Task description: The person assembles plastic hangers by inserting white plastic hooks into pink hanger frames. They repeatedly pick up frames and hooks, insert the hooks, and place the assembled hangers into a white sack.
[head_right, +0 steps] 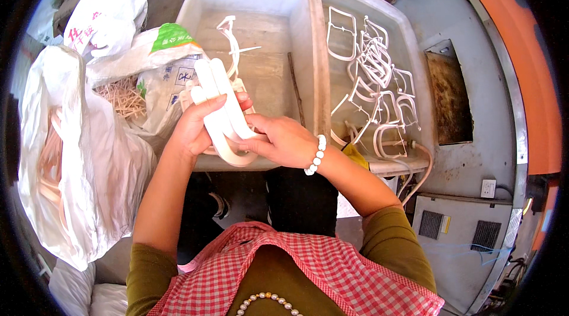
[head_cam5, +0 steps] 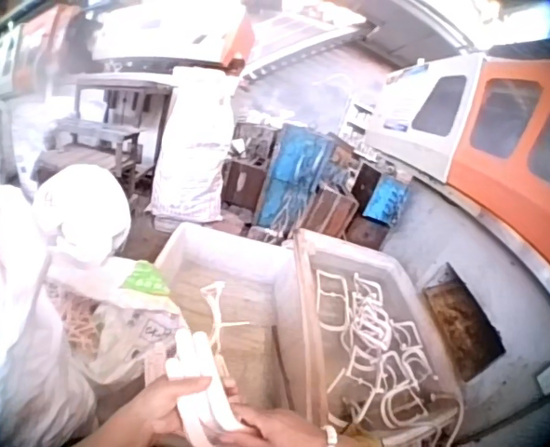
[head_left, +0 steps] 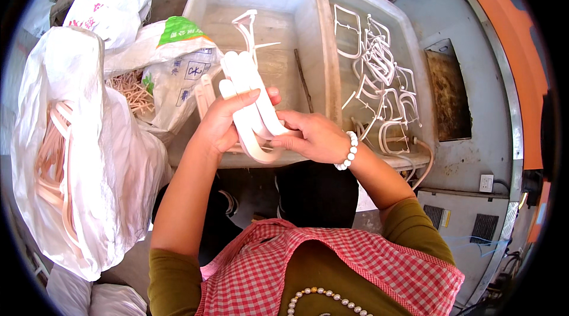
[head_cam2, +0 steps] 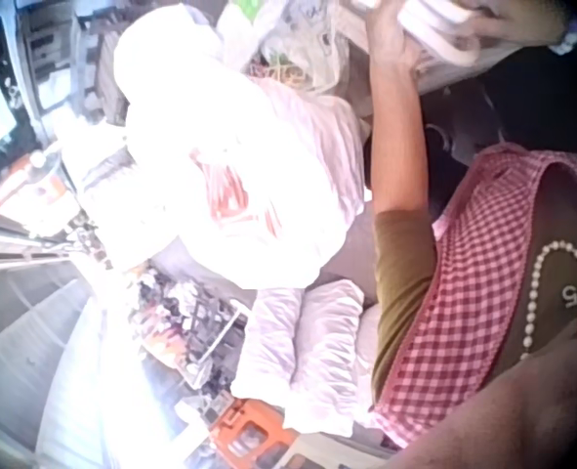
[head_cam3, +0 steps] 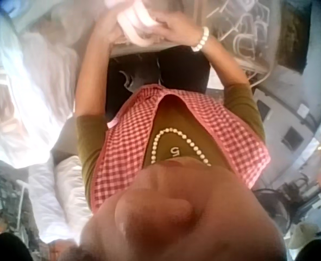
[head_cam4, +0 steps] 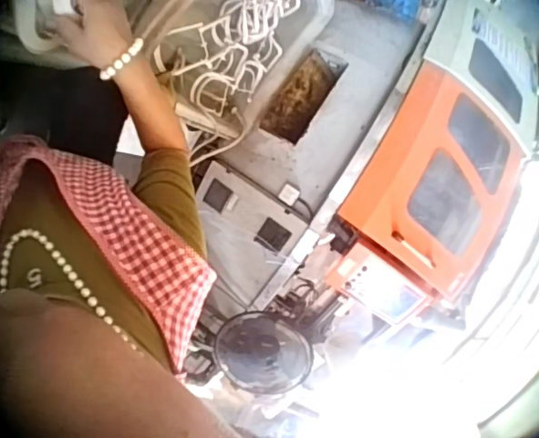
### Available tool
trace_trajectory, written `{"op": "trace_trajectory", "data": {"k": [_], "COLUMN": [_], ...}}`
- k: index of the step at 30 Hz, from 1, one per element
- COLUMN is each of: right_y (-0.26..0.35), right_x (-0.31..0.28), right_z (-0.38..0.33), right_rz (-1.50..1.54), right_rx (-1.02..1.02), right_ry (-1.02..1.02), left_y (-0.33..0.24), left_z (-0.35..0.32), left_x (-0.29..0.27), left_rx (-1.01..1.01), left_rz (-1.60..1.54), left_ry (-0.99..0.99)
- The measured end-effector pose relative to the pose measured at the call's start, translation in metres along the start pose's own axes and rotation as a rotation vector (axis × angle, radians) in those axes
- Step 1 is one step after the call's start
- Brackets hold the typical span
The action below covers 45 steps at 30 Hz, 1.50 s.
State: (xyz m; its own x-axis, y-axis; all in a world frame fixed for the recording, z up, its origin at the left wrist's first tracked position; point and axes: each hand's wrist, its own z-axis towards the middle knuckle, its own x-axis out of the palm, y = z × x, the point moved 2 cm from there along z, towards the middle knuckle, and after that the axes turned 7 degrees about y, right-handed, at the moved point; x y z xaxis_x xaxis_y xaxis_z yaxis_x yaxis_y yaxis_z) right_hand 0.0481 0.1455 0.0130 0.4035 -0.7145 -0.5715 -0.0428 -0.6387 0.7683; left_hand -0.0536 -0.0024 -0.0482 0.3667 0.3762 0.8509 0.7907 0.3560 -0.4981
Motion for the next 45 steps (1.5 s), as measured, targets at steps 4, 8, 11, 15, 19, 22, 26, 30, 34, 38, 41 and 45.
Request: {"op": "trace_trajectory", "data": {"k": [4, 8, 11, 15, 19, 22, 26, 30, 34, 38, 41, 45], "right_y": [-0.024, -0.073, -0.086, -0.094, -0.107, -0.119, -0.089, -0.078, -0.109, -0.145, -0.190, -0.110], "right_x": [-0.020, -0.105, -0.142, -0.147, -0.150, -0.157, -0.146, -0.120, -0.094, -0.137, -0.176, -0.150], "right_z": [-0.003, 0.015, 0.034, 0.067, 0.071, 0.051, 0.007, -0.018, -0.008, 0.012, -0.014, -0.008], "right_rz": [-0.023, -0.114, -0.599, -0.841, -0.819, -0.816, -0.415, 0.329, -0.678, -0.804, -0.649, 0.832], "right_rx": [-0.197, -0.037, -0.049, -0.206, -0.125, 0.052, 0.252, 0.323, 0.226, 0.714, 0.375, 0.122], "right_ry": [-0.072, -0.679, -0.717, -0.405, -0.120, -0.039, 0.164, 0.233, -0.047, -0.464, -0.835, -0.510], "left_y": [-0.002, -0.006, -0.008, -0.013, -0.013, -0.020, -0.037, -0.035, -0.028, -0.019, -0.018, -0.022], "left_z": [-0.004, -0.017, -0.022, -0.027, -0.024, -0.016, -0.013, -0.008, -0.008, -0.009, -0.008, -0.012], "left_x": [-0.001, 0.010, 0.013, 0.020, 0.009, -0.005, -0.021, -0.026, -0.011, -0.012, -0.006, -0.009], "left_rx": [0.006, 0.037, -0.099, -0.197, -0.179, -0.068, 0.081, 0.120, 0.084, 0.041, 0.039, 0.110], "left_rz": [0.024, 0.179, 0.316, 0.368, 0.514, 0.615, 0.544, 0.525, 0.448, 0.361, 0.265, 0.150], "left_ry": [0.051, 0.099, 0.174, 0.308, 0.237, 0.009, -0.220, -0.244, -0.229, -0.238, -0.187, -0.178]}}
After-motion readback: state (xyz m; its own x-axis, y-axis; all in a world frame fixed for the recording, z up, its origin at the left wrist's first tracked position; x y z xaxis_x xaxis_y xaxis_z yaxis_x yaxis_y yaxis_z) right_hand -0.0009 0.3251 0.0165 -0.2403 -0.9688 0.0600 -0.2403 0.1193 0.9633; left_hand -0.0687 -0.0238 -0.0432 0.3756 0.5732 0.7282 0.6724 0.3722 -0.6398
